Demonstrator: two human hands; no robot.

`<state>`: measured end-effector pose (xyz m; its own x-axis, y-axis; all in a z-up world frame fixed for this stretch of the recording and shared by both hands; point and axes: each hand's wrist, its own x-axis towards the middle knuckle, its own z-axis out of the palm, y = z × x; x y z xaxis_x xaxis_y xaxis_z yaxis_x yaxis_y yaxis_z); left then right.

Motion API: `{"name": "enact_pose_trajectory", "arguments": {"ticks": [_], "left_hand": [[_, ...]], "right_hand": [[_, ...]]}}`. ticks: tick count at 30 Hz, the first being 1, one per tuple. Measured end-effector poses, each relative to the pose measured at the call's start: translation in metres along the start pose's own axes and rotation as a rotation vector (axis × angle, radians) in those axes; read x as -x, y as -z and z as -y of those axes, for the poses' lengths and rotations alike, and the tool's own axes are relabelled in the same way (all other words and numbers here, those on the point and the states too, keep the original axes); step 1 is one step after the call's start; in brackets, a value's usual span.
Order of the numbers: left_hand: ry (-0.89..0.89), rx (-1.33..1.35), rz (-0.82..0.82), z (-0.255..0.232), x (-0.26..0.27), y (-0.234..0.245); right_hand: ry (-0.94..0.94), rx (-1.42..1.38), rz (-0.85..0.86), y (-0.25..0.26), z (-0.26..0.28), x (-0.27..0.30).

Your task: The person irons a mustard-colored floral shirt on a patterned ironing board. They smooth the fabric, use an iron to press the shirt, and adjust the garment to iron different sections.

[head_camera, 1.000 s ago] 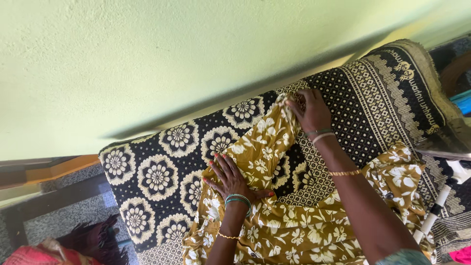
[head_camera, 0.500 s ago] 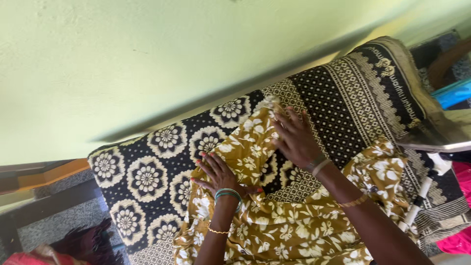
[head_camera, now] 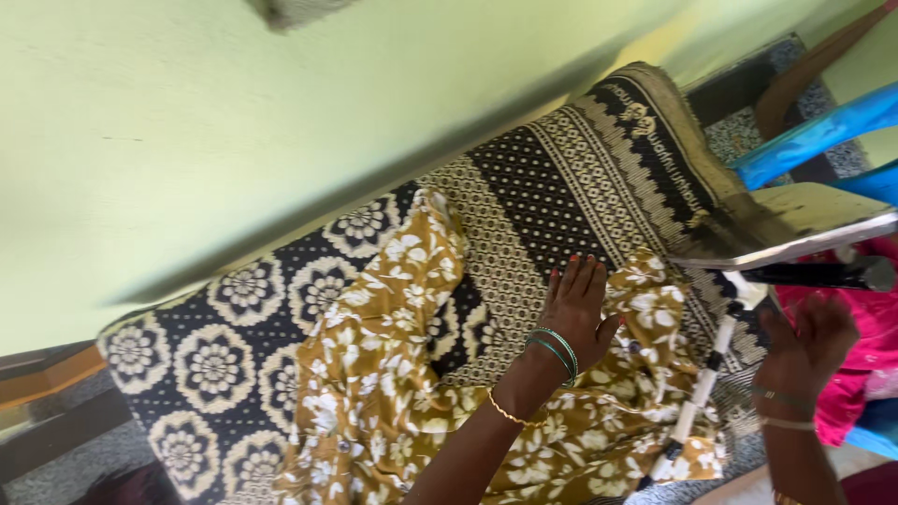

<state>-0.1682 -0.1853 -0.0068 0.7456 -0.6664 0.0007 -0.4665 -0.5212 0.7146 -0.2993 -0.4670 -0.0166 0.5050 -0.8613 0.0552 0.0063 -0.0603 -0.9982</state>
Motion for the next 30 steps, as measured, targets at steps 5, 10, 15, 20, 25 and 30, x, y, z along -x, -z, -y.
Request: {"name": "enact_pose_trajectory", "arguments": {"ticks": [5, 10, 15, 20, 25, 30], "left_hand": [[0.032, 0.047, 0.004, 0.002, 0.004, 0.011], [0.276, 0.359, -0.401, 0.056, 0.059, 0.067], [0.326, 0.006, -0.723, 0.130, 0.126, 0.136], [0.503, -0.197, -0.808, 0.165, 0.188, 0.167], [0.780, -0.251, -0.446, 0.140, 0.180, 0.145], [1.050, -0.355, 0.205, 0.115, 0.154, 0.159]], "right_hand": [[0.298, 0.324, 0.445, 0.011, -0.008, -0.073], [0.412, 0.510, 0.607, -0.010, 0.014, -0.095], [0.472, 0.576, 0.722, -0.106, 0.061, -0.095], [0.083, 0.510, 0.870, -0.180, 0.105, -0.057], [-0.125, 0.509, 1.046, -0.219, 0.146, -0.007], [-0.294, 0.456, 1.300, -0.276, 0.157, 0.068]]}}
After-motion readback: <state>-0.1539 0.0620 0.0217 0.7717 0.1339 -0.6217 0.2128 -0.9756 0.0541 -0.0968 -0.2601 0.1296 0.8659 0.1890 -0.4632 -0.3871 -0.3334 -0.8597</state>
